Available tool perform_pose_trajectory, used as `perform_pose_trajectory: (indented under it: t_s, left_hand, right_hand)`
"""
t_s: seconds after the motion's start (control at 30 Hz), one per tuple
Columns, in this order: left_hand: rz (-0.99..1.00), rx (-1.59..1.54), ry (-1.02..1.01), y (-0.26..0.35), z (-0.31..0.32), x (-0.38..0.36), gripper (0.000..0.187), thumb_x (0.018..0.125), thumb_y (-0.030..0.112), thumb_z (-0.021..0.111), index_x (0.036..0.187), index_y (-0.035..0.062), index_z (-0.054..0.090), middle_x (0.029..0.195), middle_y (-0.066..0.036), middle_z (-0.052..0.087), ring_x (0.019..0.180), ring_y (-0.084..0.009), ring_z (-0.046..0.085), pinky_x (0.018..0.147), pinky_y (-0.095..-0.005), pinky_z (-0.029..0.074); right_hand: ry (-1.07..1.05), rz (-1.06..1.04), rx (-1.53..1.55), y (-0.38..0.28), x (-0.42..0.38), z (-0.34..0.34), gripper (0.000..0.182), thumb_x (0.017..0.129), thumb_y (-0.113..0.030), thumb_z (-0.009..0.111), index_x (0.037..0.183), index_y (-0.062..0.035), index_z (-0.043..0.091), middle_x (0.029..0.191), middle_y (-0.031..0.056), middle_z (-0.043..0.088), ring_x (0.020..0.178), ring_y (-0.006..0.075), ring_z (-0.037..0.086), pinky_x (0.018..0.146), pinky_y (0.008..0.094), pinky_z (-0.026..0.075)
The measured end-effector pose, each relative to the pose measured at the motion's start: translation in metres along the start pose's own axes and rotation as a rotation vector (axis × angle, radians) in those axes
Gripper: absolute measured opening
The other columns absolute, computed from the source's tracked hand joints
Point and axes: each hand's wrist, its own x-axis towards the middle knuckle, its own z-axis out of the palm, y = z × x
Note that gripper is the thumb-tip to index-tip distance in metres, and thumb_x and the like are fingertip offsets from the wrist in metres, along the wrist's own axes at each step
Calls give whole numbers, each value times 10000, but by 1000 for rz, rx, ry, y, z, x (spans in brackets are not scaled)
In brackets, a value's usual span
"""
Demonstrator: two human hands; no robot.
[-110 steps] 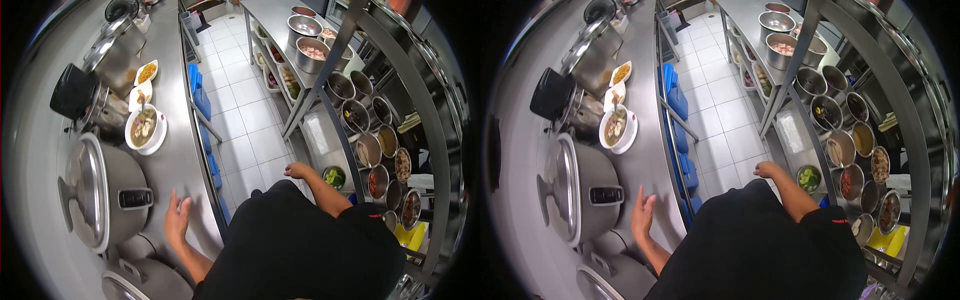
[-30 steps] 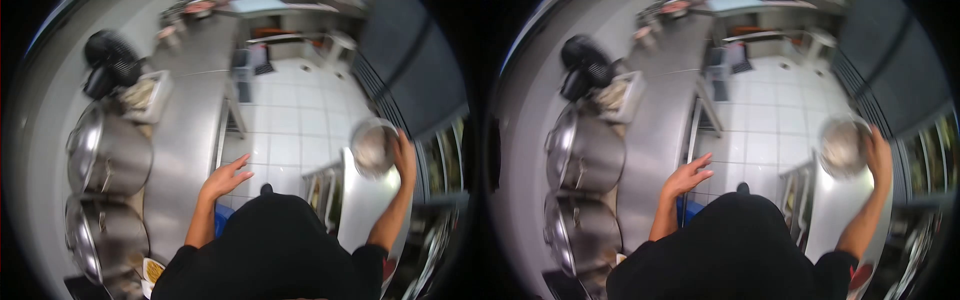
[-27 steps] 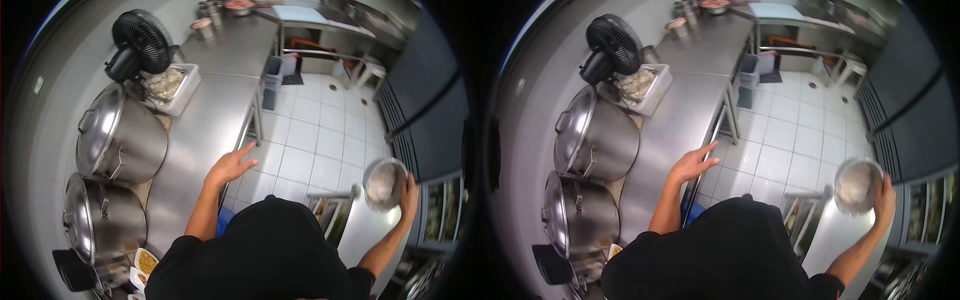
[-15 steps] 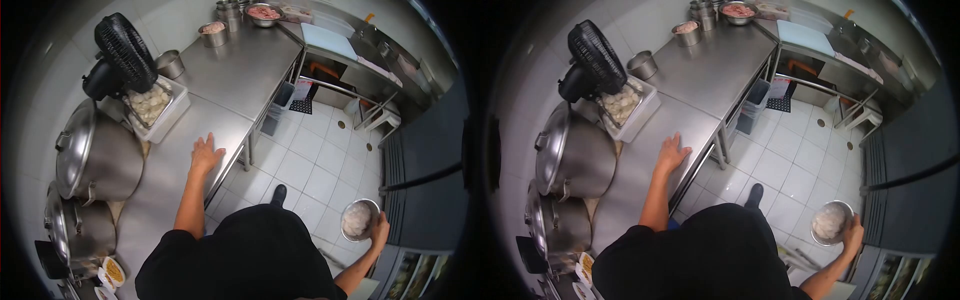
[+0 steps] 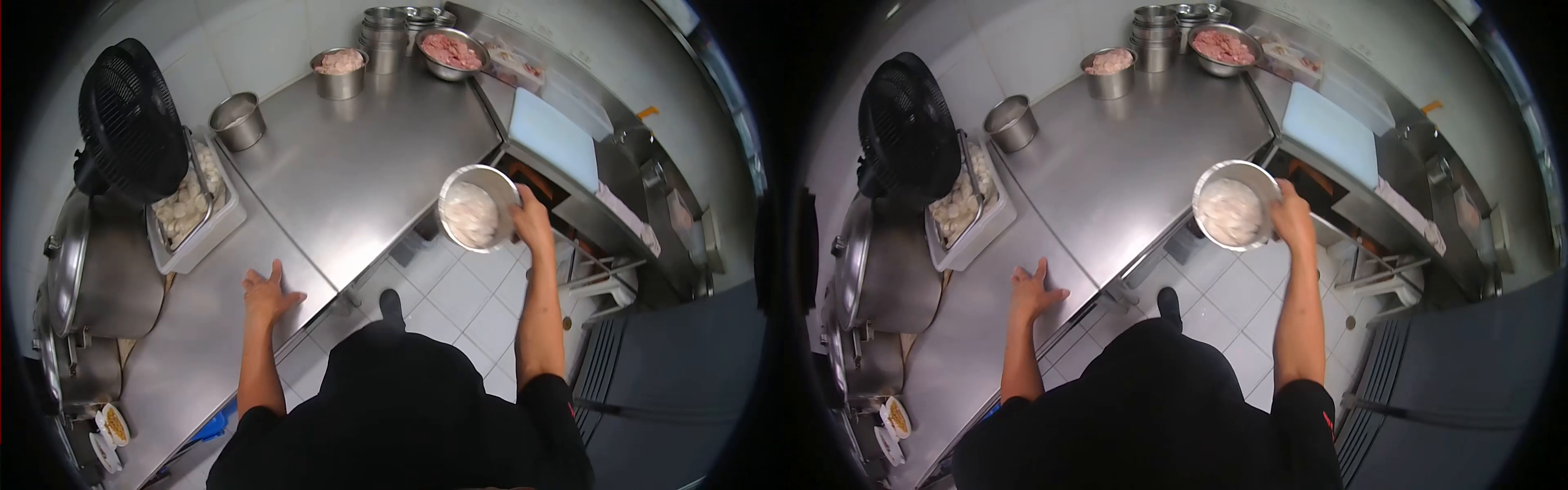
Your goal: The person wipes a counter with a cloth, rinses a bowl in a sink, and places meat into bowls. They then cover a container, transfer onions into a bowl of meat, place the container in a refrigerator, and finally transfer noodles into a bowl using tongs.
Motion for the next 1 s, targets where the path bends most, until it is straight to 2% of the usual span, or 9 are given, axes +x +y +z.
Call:
perform_pose_trajectory:
  t_s: [0.03,0.2,0.3,0.47,0.6,0.67,0.87,0.93,1.0]
  left_hand:
    - [-18,-14,-1,3,-3,2,1067,678,559,787,1548,258,249,1522,-400,144,1394,-585,202,1110,-525,336]
    - [-141,-88,11,27,-18,15,1124,596,500,860,1536,290,282,1507,-424,136,1392,-598,183,1113,-502,349]
    - [-227,-125,4,44,-29,14,1102,597,501,860,1528,301,305,1510,-417,138,1394,-590,187,1114,-506,350]
    - [-318,-209,132,52,-16,21,1025,617,523,846,1500,310,372,1540,-373,130,1407,-550,214,1134,-501,320]
    - [-402,-304,352,60,9,24,855,747,513,763,1486,271,408,1542,-330,213,1416,-505,246,1143,-494,288]
    - [-461,-363,478,56,33,38,772,839,518,687,1490,211,410,1528,-314,279,1418,-474,275,1144,-484,280]
    - [-477,-1385,669,207,1,60,784,949,614,472,1492,57,376,1459,-248,433,1270,-362,502,1020,-410,425]
    - [-445,-1395,586,266,-23,83,777,968,639,387,1545,132,275,1466,-230,429,1220,-331,551,955,-429,476]
    - [-446,-1411,576,315,-49,107,844,950,690,363,1549,108,241,1448,-230,446,1108,-320,623,868,-406,519]
  right_hand:
    - [22,-157,-65,14,48,23,412,832,-95,511,1235,-30,566,843,271,685,580,314,694,512,414,546]
    - [-482,-19,-98,-52,150,66,373,903,-188,527,1234,-21,567,834,187,701,554,234,680,475,373,554]
    - [-535,-104,-197,-53,220,61,340,923,-287,553,1141,-45,646,880,184,714,693,292,708,597,432,567]
    - [-348,-643,-563,-65,375,58,358,908,-356,572,1083,-74,704,989,214,689,954,415,644,868,454,506]
    - [-46,-758,-613,-100,501,68,300,869,-295,594,1037,-80,719,1046,202,695,987,379,663,875,458,512]
    - [-166,-803,-644,-126,564,73,303,867,-290,602,1064,-89,716,1101,198,684,1021,379,656,900,467,503]
    - [-80,-945,-480,-173,692,116,382,910,-325,585,1203,-88,645,1131,203,667,1061,388,633,919,488,488]
    - [-66,-889,-490,-187,707,119,388,921,-350,581,1205,-92,639,1197,175,656,1110,375,621,939,502,481]
    - [-132,-853,-620,-198,710,119,425,932,-386,559,1230,-93,638,1278,158,624,1166,343,603,977,516,463]
